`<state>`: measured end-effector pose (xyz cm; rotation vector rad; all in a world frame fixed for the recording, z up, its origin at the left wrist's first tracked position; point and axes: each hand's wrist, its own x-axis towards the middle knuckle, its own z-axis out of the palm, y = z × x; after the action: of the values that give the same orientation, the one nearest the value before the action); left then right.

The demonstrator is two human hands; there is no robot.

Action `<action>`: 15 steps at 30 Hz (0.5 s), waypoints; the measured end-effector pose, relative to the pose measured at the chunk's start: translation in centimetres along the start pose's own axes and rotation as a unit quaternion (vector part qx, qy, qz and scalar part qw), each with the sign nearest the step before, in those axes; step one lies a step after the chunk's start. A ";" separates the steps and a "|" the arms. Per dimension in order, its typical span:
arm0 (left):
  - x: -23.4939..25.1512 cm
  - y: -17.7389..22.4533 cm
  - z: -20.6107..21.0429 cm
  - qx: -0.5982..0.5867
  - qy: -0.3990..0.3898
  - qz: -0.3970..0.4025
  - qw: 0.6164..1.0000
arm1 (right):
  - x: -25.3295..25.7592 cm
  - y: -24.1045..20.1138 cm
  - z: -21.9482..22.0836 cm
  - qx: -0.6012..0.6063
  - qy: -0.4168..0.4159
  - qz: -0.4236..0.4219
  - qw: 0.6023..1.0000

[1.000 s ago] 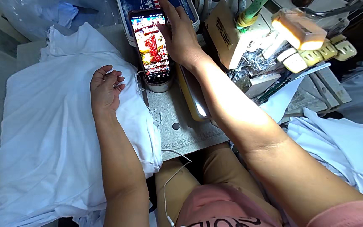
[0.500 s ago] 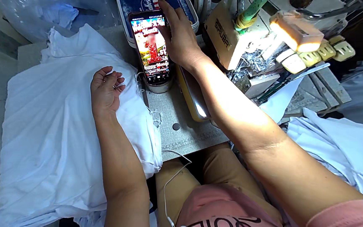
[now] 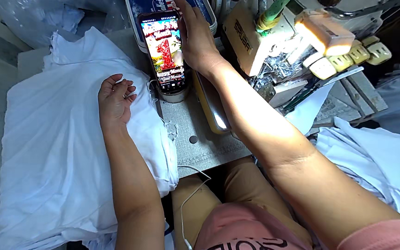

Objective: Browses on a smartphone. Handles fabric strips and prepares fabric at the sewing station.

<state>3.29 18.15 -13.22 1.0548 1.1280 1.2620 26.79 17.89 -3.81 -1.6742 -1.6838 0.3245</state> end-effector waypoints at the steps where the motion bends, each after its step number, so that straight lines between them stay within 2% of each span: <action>1: 0.0 0.0 0.0 0.000 0.000 -0.001 1.000 | 0.0 0.0 0.0 0.009 0.001 0.002 1.000; 8: -0.2 0.2 0.1 0.001 0.001 -0.001 1.000 | 0.3 0.2 -0.1 0.061 0.052 0.000 0.997; 15: 0.0 0.0 0.0 0.000 0.004 -0.001 1.000 | 0.5 0.4 0.1 0.052 0.082 0.003 0.995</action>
<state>3.31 18.17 -13.20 1.0492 1.1340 1.2654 27.15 18.45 -3.97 -1.5860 -1.5167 0.2651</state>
